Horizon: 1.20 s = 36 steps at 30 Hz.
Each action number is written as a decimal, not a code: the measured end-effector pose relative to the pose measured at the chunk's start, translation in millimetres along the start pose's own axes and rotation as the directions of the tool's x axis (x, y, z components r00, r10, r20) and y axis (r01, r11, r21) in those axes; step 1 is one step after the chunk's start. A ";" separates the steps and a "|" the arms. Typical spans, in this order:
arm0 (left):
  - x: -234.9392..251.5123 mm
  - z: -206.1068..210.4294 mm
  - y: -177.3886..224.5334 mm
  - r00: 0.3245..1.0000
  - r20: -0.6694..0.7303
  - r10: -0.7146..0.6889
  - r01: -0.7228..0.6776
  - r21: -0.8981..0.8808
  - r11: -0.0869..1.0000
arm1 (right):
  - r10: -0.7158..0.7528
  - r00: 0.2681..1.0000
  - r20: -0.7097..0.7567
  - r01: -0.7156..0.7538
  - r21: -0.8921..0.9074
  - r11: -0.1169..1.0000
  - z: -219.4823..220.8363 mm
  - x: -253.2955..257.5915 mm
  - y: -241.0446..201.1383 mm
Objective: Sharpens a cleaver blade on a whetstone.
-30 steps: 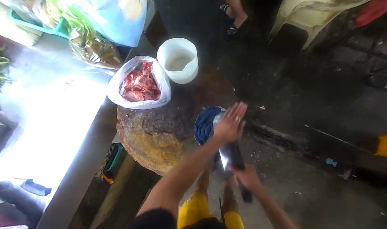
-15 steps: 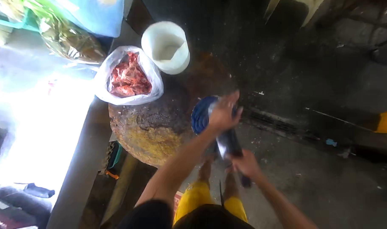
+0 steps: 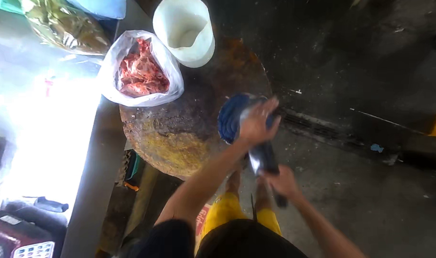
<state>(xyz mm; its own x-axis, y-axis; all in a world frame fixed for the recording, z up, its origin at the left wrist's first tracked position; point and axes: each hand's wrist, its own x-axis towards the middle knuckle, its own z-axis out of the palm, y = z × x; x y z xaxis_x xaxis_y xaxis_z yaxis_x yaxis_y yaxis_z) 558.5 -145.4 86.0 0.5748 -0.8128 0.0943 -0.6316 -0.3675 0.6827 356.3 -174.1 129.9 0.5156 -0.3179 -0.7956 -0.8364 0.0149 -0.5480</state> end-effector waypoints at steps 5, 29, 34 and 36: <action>155.0 -20.1 -44.0 0.997 -0.016 0.079 -0.078 0.095 0.992 | -0.168 0.975 -0.144 0.189 0.149 0.971 -27.4 88.2 -74.2; -90.2 1.8 20.7 0.993 -0.043 -0.112 0.109 -0.061 0.992 | 0.002 0.999 0.047 -0.002 0.012 1.000 44.3 -50.3 73.1; 120.7 -21.8 -34.0 0.999 0.009 -0.032 0.031 0.098 0.995 | -0.084 0.993 -0.088 0.087 0.033 0.996 -28.8 73.3 -76.0; 160.5 -23.5 -48.7 0.998 -0.044 0.052 -0.047 0.100 0.994 | -0.149 0.975 -0.167 0.163 0.073 0.984 -30.2 95.2 -86.9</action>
<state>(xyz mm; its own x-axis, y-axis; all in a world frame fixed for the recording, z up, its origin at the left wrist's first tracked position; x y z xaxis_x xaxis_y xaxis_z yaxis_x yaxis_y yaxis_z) 693.7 -247.4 85.0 0.5635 -0.8102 0.1614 -0.7071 -0.3721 0.6013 472.5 -234.2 109.6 0.5962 -0.4708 -0.6503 -0.7252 0.0318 -0.6878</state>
